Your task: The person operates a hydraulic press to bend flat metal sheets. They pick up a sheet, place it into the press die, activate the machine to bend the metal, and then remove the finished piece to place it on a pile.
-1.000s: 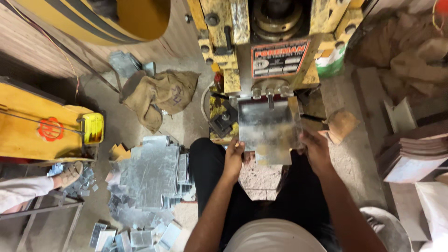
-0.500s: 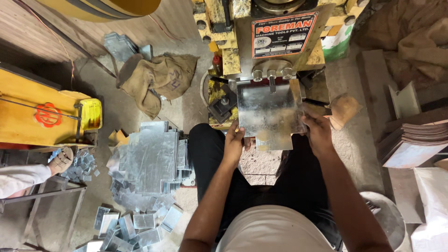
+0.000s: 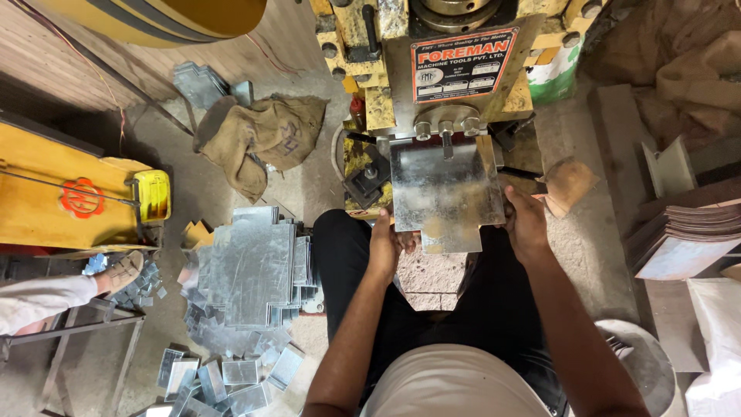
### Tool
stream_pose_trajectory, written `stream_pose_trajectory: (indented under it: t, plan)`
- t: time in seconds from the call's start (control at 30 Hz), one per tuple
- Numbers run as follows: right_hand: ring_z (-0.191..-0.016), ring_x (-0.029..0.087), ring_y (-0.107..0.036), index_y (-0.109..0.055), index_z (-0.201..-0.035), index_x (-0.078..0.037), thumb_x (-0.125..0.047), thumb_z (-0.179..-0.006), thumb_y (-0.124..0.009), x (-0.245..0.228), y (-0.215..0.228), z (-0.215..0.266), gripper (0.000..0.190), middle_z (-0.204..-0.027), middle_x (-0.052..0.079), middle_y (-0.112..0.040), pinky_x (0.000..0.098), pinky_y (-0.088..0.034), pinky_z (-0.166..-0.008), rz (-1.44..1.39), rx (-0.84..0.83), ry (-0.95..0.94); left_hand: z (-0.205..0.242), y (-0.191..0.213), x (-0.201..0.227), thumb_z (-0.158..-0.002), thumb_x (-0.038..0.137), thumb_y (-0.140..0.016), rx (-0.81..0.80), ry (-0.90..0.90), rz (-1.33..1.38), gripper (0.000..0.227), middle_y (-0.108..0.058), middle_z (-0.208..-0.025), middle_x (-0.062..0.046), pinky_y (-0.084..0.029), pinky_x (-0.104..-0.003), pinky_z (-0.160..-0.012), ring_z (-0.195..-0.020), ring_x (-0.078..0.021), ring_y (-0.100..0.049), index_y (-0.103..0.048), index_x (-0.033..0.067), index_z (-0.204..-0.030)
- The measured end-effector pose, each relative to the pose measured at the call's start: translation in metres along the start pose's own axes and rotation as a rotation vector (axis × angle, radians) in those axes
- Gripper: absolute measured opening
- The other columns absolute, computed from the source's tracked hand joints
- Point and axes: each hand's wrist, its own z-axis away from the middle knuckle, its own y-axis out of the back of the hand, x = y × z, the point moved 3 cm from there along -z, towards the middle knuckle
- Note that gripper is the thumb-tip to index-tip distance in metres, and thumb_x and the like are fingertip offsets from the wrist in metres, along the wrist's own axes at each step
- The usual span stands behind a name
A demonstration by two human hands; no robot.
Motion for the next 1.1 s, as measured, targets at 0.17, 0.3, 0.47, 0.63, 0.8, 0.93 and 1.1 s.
stream_pose_trajectory:
  t: [0.17,0.3,0.47,0.63,0.8,0.93,1.1]
  plan:
    - [-0.064,0.014,-0.055,-0.066,-0.12,0.001,-0.034,-0.11,-0.049,-0.01,-0.012,0.005,0.04,-0.083,0.006,-0.063,0.0302,-0.046,-0.06,-0.018,-0.002,-0.015,0.0,-0.002,0.0,-0.107,0.063,-0.03,-0.026,0.005,0.044,0.074,-0.067,-0.085,-0.011,-0.043,-0.032,-0.053,-0.058,-0.0158,-0.053,-0.059,-0.0027,-0.125]
    - [-0.076,0.017,-0.063,-0.056,-0.126,-0.007,-0.044,-0.105,-0.046,-0.025,-0.023,0.011,0.044,-0.095,0.006,-0.065,0.0334,-0.052,-0.066,-0.092,0.054,-0.04,0.003,-0.002,0.012,-0.096,0.07,-0.021,0.042,0.069,-0.099,0.079,-0.065,-0.079,-0.009,-0.045,-0.032,-0.053,-0.057,-0.0159,-0.055,-0.047,0.0105,-0.141]
    - [-0.077,0.017,-0.063,-0.059,-0.125,-0.006,-0.059,-0.104,-0.041,-0.04,-0.031,-0.012,0.06,-0.096,0.006,-0.066,0.0297,-0.049,-0.062,-0.111,0.002,-0.163,0.005,-0.004,0.02,-0.102,0.073,-0.016,-0.077,-0.085,-0.148,0.089,-0.059,-0.076,-0.007,-0.043,-0.03,-0.056,-0.06,-0.0148,-0.053,-0.044,0.0042,-0.151]
    - [-0.087,0.017,-0.061,-0.059,-0.128,-0.002,-0.023,-0.104,-0.062,-0.03,-0.032,-0.027,0.032,-0.107,0.007,-0.063,0.0322,-0.048,-0.068,-0.007,-0.093,-0.072,0.002,-0.012,0.003,-0.107,0.075,-0.014,-0.21,-0.075,0.008,0.096,-0.066,-0.082,-0.011,-0.053,-0.035,-0.074,-0.069,-0.0207,-0.061,-0.042,-0.0143,-0.128]
    - [-0.105,0.02,-0.068,-0.055,-0.13,-0.005,-0.013,-0.097,-0.062,-0.009,-0.046,0.054,0.035,-0.12,0.009,-0.063,0.0351,-0.059,-0.09,-0.198,0.046,0.172,0.02,-0.032,-0.004,-0.094,0.077,-0.018,-0.421,-0.026,0.082,0.089,-0.072,-0.11,-0.014,-0.06,-0.047,-0.088,-0.105,-0.0324,-0.072,-0.031,0.0122,-0.154]
    - [-0.088,0.026,-0.074,-0.063,-0.123,0.0,-0.018,-0.09,-0.071,0.01,-0.069,0.155,0.039,-0.099,0.018,-0.077,0.0396,-0.061,-0.078,-0.094,-0.793,-0.363,0.028,-0.047,-0.034,-0.091,0.051,-0.049,-0.436,0.121,0.35,0.079,-0.053,-0.148,-0.015,-0.058,-0.057,-0.101,-0.138,-0.038,-0.055,-0.023,0.0053,-0.151]
    - [-0.085,0.021,-0.073,-0.071,-0.108,0.004,-0.012,-0.094,-0.073,-0.043,-0.03,0.156,0.021,-0.091,0.014,-0.077,0.0376,-0.061,-0.078,0.198,-0.513,0.071,-0.008,-0.024,-0.049,-0.082,0.001,-0.061,-0.046,-0.066,0.031,0.09,-0.045,-0.152,-0.026,-0.061,-0.052,-0.089,-0.13,-0.0435,-0.054,-0.017,0.0082,-0.16]
